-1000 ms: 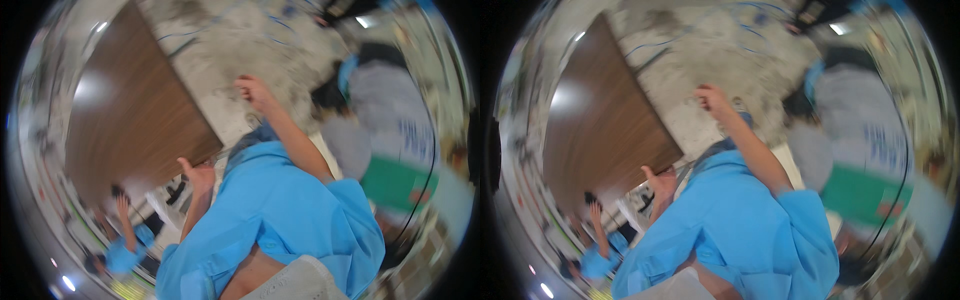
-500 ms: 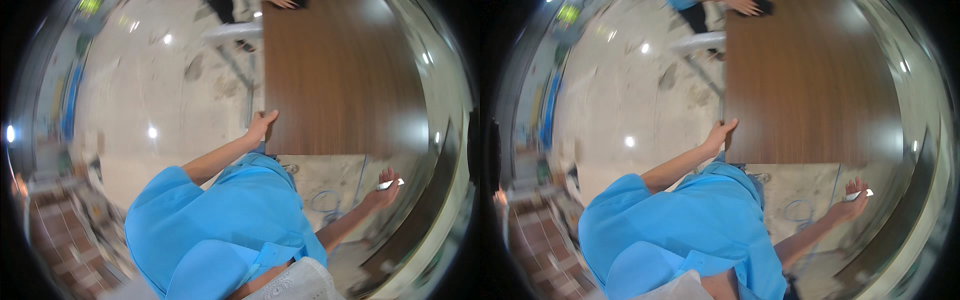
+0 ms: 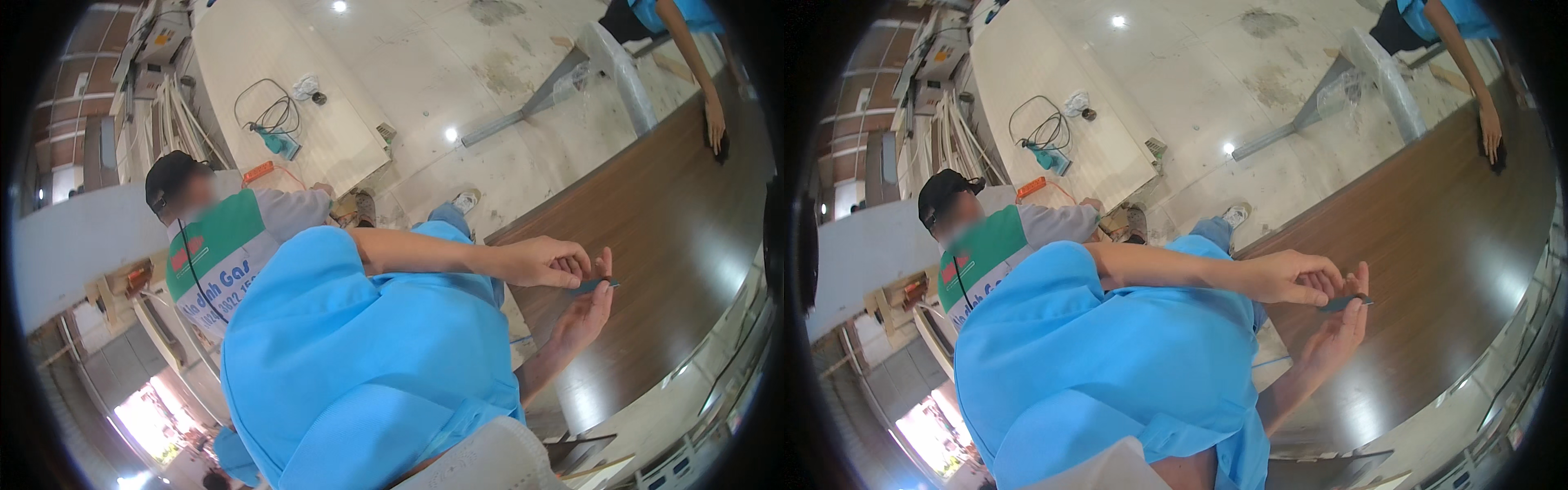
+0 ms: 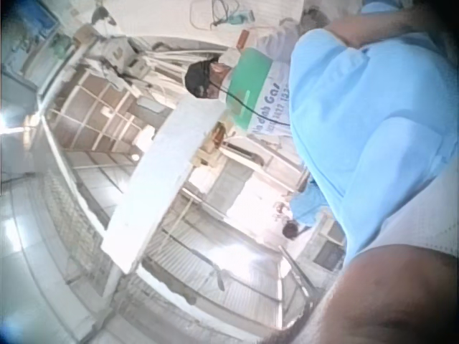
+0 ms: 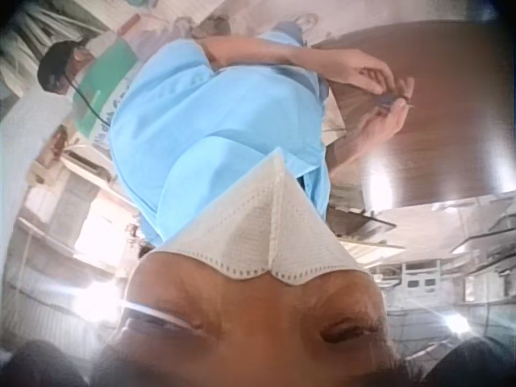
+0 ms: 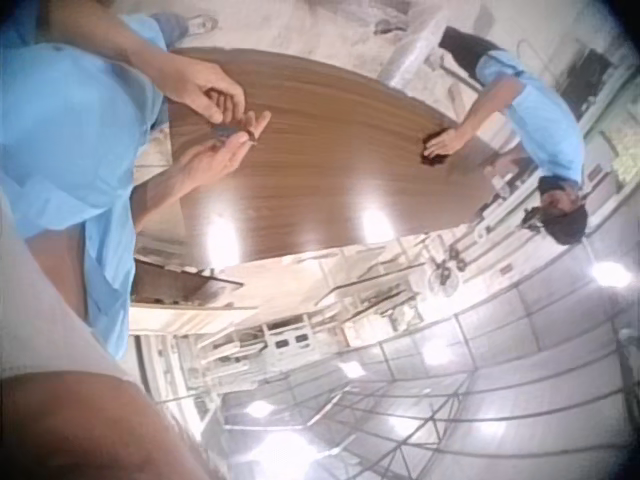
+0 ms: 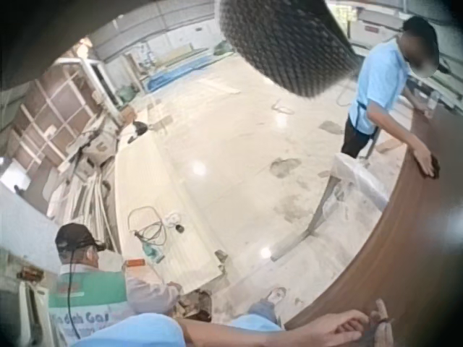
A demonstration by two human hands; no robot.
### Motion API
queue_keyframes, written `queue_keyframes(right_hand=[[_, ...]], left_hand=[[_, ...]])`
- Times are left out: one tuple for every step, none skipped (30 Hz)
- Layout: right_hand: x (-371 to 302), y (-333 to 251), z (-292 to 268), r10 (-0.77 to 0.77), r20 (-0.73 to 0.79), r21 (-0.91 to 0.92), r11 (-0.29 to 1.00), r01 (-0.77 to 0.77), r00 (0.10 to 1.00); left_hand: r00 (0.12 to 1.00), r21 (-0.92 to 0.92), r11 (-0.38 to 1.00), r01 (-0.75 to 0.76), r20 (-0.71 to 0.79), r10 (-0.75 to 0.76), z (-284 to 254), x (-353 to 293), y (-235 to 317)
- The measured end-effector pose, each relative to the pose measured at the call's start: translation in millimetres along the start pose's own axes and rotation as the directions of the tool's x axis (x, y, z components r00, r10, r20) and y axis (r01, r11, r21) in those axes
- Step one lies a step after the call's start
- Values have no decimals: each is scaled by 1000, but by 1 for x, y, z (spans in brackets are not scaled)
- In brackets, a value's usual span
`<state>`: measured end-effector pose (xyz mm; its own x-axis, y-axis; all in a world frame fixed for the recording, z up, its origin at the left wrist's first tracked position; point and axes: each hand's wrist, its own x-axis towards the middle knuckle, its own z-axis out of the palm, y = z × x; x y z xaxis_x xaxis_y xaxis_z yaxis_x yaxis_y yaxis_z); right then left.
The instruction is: The person cuts a label from a sheet using scissors, then peels the backing and applies the label to the edge of a wooden tabletop. The person handles the label and scissors directly.
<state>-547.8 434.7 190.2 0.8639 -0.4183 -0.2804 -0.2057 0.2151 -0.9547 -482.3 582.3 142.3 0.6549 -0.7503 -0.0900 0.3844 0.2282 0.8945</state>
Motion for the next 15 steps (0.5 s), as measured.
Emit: queue_keyframes(right_hand=[[11, -1, 7, 20, 57, 13, 1000, -21, 998], [28, 2, 19, 44, 106, 19, 999, -47, 993], [40, 1, 25, 55, 129, 31, 998, -59, 990], [49, 0, 27, 65, 149, 45, 996, -72, 987], [66, -2, 34, 99, 159, 44, 993, -108, 982], [77, -6, 34, 142, 196, 46, 987, -153, 970], [94, -7, 38, 158, 230, 60, 982, -176, 960], [111, -11, 40, 200, 221, 61, 974, -218, 955], [127, -17, 38, 207, 274, -31, 978, -207, 939], [140, -24, 35, 237, 265, -135, 969, -207, 935], [152, -29, 34, 190, 297, -64, 982, -179, 936], [170, -31, 33, 105, 278, -152, 986, -64, 955], [186, -33, 30, 84, 290, -167, 985, -36, 953], [206, -33, 28, 52, 218, -119, 993, -26, 975], [228, -31, 26, 13, 183, -52, 999, -4, 983]], left_hand=[[999, 7, 1000, -27, -25, 28, -7, 6, 3], [999, -19, 1000, -1, -43, 1, -23, 14, 6], [998, -37, 999, 10, -61, -12, -31, 20, 11], [998, -53, 998, 22, -54, -24, -34, 27, 15], [994, -58, 998, 40, -102, -45, -46, 38, 20], [990, -56, 997, 53, -126, -60, -50, 48, 24], [985, -18, 996, 84, -152, -86, -56, 62, 28], [976, -35, 993, 115, -181, -120, -58, 75, 31], [972, -133, 988, 74, -214, -101, -58, 90, 33], [965, -223, 970, 96, -219, -146, -58, 104, 34], [961, -188, 973, 136, -214, -176, -64, 118, 35], [944, -151, 972, 182, -248, -215, -70, 133, 36], [928, -185, 966, 180, -295, -230, -80, 151, 38], [921, -168, 970, 174, -322, -221, -99, 168, 41], [915, -316, 936, 152, -314, -255, -121, 188, 46]])
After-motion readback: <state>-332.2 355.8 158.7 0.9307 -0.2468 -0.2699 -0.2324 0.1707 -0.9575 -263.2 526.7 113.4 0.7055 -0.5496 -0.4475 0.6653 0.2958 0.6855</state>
